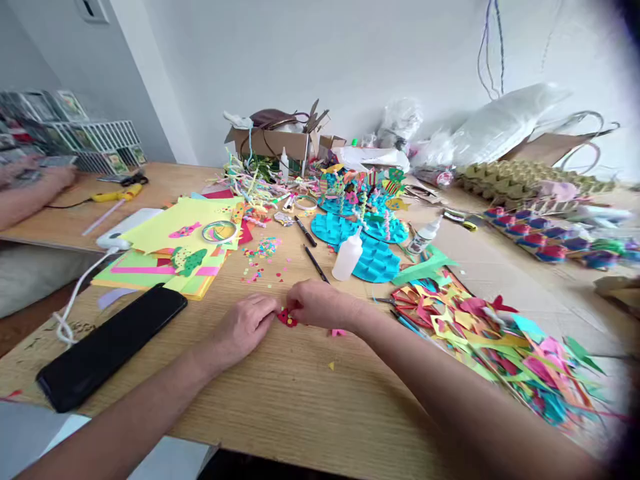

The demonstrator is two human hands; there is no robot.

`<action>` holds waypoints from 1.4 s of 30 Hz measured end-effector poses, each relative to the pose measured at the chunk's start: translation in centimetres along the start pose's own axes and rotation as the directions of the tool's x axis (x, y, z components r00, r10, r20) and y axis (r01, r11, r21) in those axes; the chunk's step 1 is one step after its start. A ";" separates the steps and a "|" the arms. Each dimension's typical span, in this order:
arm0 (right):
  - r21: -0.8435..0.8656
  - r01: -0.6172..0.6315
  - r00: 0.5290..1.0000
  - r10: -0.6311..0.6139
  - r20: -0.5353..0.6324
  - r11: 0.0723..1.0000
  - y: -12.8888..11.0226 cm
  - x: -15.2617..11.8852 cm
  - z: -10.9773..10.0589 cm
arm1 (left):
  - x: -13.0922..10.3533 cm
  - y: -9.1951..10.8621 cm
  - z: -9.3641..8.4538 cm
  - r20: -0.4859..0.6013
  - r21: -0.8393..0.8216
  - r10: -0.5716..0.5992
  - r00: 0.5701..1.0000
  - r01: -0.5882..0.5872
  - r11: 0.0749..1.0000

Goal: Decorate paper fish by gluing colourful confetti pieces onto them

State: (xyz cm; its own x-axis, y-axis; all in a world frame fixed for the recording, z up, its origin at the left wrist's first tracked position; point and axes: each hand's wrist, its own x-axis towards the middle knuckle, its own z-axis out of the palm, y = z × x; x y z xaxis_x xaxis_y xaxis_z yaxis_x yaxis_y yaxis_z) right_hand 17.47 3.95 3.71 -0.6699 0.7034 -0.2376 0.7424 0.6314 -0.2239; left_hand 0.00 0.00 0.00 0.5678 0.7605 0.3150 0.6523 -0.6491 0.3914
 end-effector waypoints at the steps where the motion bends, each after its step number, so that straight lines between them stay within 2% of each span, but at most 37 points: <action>1: -0.001 -0.001 1.000 0.001 0.000 1.000 0.0 0.1 0.0 | 0.1 0.1 0.0 0.003 -0.001 -0.008 1.000 0.008 1.000; 13: 0.047 -0.006 0.998 0.009 -0.058 0.999 0.2 0.1 0.1 | 0.2 0.0 -0.1 0.010 -0.042 -0.017 1.000 0.018 0.999; 24: 0.168 0.093 0.990 -0.074 -0.118 0.981 -0.3 -0.8 0.0 | 0.2 -0.1 -0.1 -0.003 -0.018 -0.010 1.000 0.009 1.000; 42: 0.143 0.056 0.995 -0.043 -0.094 0.988 -0.6 -0.7 0.1 | 0.2 0.0 -0.1 0.013 -0.033 -0.026 1.000 0.026 0.999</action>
State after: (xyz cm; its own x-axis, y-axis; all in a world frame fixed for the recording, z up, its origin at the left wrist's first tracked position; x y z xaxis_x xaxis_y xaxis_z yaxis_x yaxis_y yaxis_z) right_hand 17.52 3.05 3.92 -0.6976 0.7032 -0.1375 0.6947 0.6169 -0.3699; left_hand 0.06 0.16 0.17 0.5574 0.7768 0.2931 0.6499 -0.6279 0.4283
